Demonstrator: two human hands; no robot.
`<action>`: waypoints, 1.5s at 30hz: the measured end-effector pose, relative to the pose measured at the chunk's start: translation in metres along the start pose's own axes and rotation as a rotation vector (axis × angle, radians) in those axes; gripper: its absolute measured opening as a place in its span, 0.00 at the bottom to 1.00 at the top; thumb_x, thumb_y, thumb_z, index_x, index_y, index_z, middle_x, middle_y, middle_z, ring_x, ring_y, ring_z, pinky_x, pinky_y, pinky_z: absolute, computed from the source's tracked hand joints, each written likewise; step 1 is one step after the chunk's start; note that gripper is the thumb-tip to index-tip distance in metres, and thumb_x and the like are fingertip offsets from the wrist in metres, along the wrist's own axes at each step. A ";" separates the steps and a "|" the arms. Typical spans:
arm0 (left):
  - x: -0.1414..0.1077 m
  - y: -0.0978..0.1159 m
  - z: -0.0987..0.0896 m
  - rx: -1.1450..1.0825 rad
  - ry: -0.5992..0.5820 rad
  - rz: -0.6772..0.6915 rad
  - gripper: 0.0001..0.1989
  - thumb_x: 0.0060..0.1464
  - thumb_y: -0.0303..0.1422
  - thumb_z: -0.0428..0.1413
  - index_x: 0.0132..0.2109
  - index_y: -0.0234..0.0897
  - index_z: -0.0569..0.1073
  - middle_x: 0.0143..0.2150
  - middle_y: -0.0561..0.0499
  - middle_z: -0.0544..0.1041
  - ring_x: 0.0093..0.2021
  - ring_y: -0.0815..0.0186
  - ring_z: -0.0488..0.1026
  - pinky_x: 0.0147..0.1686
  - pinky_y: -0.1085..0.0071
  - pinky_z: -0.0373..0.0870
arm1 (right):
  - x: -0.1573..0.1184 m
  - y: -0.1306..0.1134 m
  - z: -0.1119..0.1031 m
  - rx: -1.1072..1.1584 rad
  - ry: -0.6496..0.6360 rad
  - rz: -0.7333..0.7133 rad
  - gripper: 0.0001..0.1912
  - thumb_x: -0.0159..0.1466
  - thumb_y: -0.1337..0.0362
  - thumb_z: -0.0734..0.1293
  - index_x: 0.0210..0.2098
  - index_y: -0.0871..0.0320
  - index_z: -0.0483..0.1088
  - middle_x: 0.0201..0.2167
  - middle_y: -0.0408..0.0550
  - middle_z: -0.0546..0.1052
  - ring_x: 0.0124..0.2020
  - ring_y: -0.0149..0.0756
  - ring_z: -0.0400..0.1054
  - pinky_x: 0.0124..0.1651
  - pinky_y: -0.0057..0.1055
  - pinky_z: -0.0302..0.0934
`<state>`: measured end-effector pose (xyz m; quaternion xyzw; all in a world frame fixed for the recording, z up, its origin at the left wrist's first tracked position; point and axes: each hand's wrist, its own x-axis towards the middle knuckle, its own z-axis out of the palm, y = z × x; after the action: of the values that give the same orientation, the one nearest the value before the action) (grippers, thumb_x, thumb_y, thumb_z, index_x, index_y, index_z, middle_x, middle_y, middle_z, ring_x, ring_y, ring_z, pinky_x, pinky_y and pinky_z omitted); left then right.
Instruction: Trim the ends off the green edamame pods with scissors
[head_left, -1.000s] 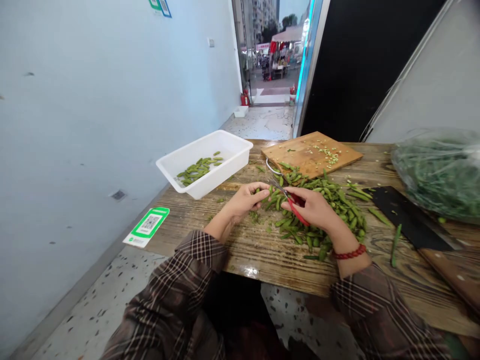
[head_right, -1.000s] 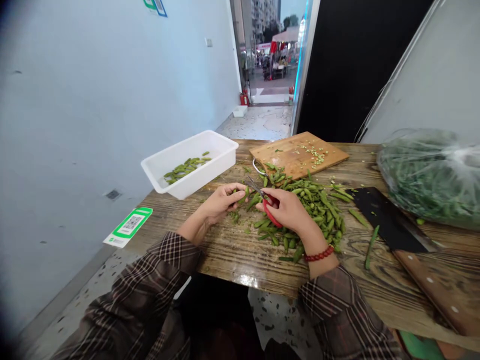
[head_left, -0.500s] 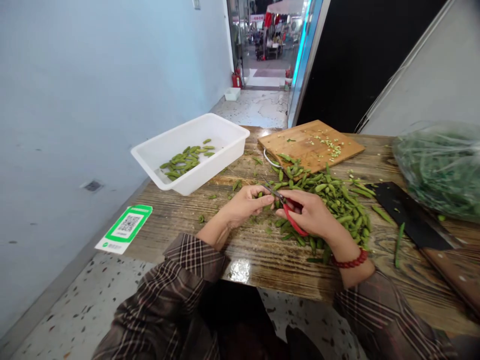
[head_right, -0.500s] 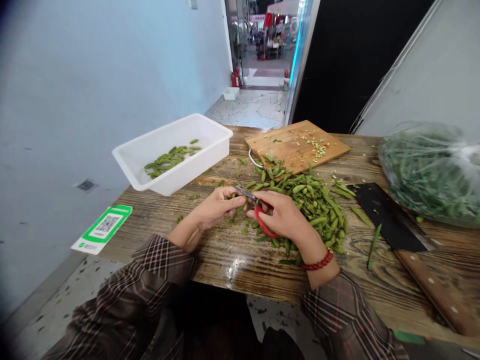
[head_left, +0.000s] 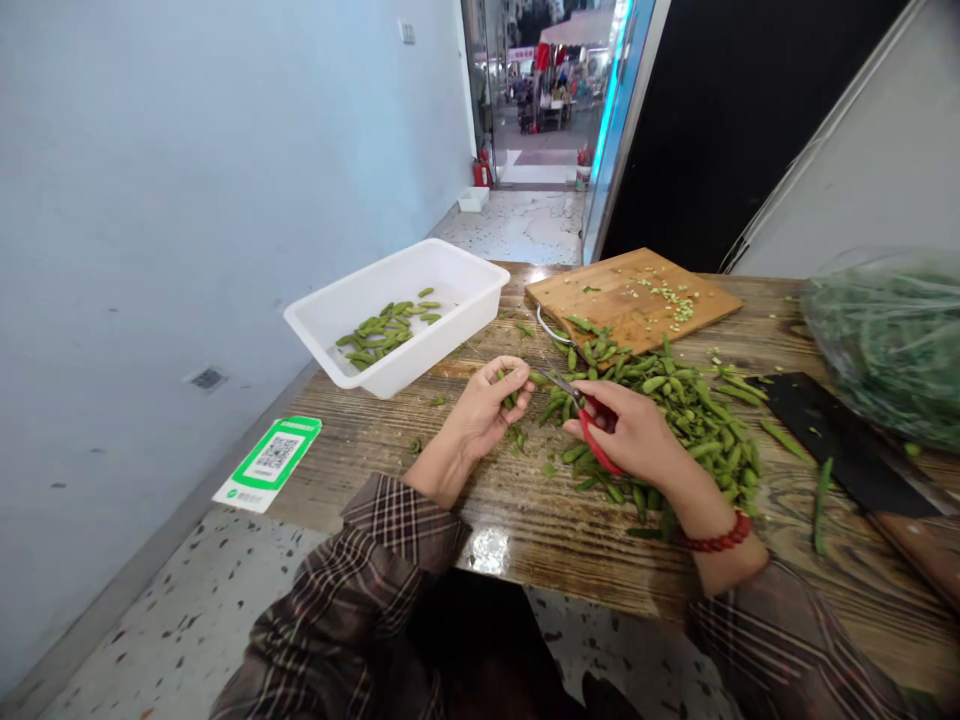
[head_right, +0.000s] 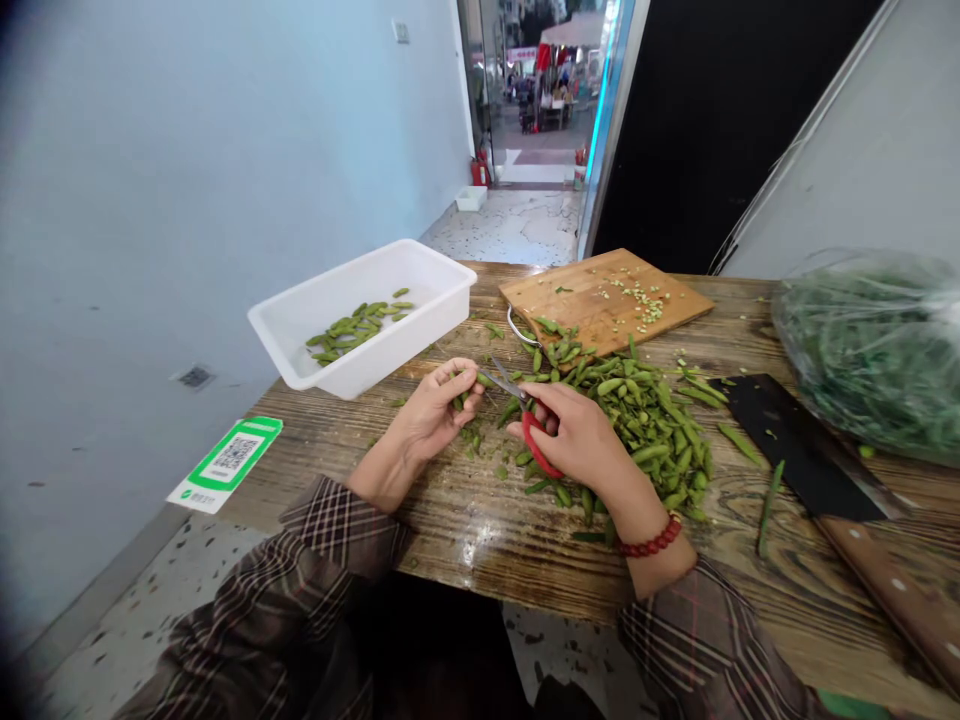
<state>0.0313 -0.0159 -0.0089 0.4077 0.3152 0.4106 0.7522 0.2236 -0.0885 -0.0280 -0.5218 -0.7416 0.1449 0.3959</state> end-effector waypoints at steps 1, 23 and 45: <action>0.000 0.000 0.001 -0.013 0.002 0.000 0.17 0.41 0.34 0.67 0.34 0.35 0.67 0.24 0.55 0.72 0.18 0.77 0.63 0.15 0.82 0.51 | 0.000 0.000 0.001 -0.009 -0.006 -0.013 0.22 0.60 0.55 0.68 0.50 0.58 0.69 0.30 0.46 0.70 0.26 0.33 0.64 0.31 0.31 0.64; -0.002 -0.014 0.006 -0.043 -0.104 -0.123 0.17 0.44 0.36 0.65 0.32 0.35 0.63 0.23 0.55 0.71 0.17 0.79 0.61 0.13 0.84 0.49 | -0.004 -0.004 0.001 -0.131 0.017 -0.065 0.24 0.62 0.51 0.66 0.54 0.56 0.67 0.32 0.47 0.70 0.30 0.36 0.65 0.36 0.34 0.64; 0.009 -0.010 0.000 0.087 0.096 0.071 0.10 0.47 0.33 0.60 0.30 0.33 0.67 0.25 0.54 0.70 0.20 0.76 0.65 0.17 0.81 0.58 | 0.000 -0.001 -0.009 -0.136 0.045 0.010 0.16 0.63 0.58 0.65 0.47 0.59 0.72 0.34 0.50 0.77 0.31 0.36 0.69 0.35 0.30 0.62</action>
<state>0.0389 -0.0115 -0.0193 0.4307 0.3536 0.4420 0.7029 0.2297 -0.0908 -0.0210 -0.5541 -0.7382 0.0844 0.3755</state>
